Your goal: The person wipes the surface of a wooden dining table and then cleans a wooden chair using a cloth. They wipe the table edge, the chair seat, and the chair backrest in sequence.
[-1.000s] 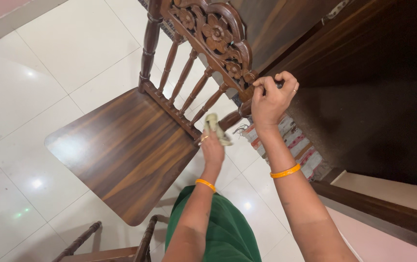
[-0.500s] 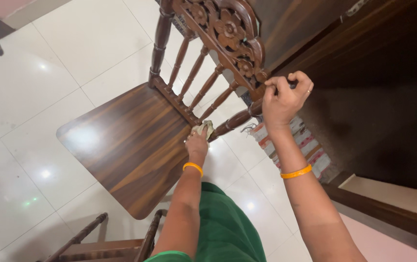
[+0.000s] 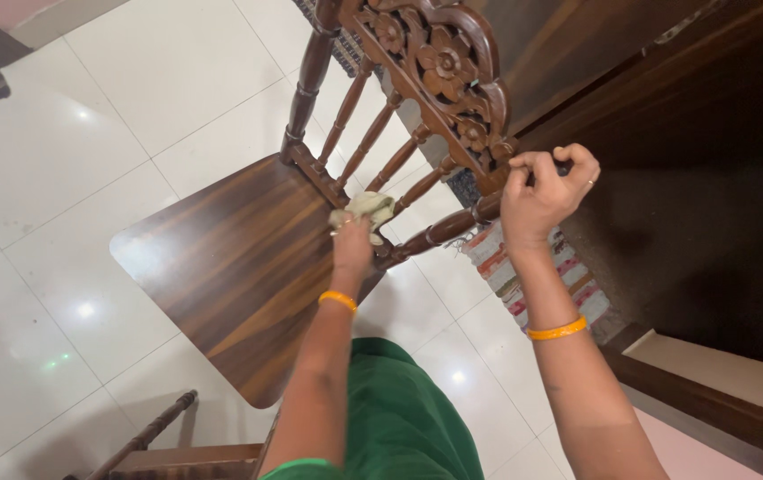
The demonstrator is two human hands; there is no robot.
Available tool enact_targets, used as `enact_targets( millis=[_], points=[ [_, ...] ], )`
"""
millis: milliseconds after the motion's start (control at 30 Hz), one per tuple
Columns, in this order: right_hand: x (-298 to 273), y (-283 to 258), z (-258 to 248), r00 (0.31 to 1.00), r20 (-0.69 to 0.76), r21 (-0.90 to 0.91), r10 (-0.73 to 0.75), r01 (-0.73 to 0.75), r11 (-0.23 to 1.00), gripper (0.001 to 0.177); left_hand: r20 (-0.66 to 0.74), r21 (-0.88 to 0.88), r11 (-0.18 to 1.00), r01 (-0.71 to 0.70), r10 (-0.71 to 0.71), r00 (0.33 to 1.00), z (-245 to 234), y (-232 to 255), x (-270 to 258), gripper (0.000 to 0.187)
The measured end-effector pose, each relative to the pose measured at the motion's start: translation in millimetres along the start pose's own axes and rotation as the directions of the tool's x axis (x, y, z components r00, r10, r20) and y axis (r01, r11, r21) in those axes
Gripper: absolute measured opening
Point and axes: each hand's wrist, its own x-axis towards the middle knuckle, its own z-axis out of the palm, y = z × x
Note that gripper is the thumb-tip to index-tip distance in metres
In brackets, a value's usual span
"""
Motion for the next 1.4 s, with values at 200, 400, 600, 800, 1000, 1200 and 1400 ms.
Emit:
enact_targets(
  millis=[200,400,600,800,1000,1200,1400],
  points=[
    [1.1,1.1,-0.3,1.000,0.000,-0.009,0.007,-0.007,1.000,0.018,0.178,0.217,0.974,0.072,-0.112,0.978,28.8,-17.4,22.1,0.043],
    [-2.6,-0.1,0.9,0.999,0.013,0.001,0.030,-0.030,1.000,0.017,0.273,0.309,0.951,-0.003,-0.086,0.958,7.4,-71.4,17.4,0.027],
    [-3.0,1.9,4.4,1.000,-0.005,-0.034,0.016,-0.017,0.999,0.017,-0.294,-0.303,0.950,0.072,-0.165,0.941,-49.9,-81.3,-21.9,0.042],
    [-4.9,1.2,2.1,0.999,0.027,0.011,0.043,-0.044,0.999,0.018,-0.241,-0.128,0.990,-0.063,0.030,0.970,-38.5,-16.4,45.7,0.034],
    [-5.1,3.1,0.7,1.000,0.012,-0.007,0.015,-0.015,1.000,0.018,0.029,-0.110,0.971,0.214,-0.212,0.977,-13.0,-14.4,58.8,0.037],
    [-7.8,4.0,-0.1,1.000,0.017,0.007,0.002,-0.002,1.000,0.019,0.102,-0.006,0.929,0.371,-0.369,0.924,19.9,-68.5,40.4,0.037],
    [-6.0,2.1,0.6,1.000,0.007,0.010,0.005,-0.005,1.000,0.018,-0.189,-0.443,0.781,0.441,-0.562,0.805,9.3,-98.8,60.9,0.071]
  ],
)
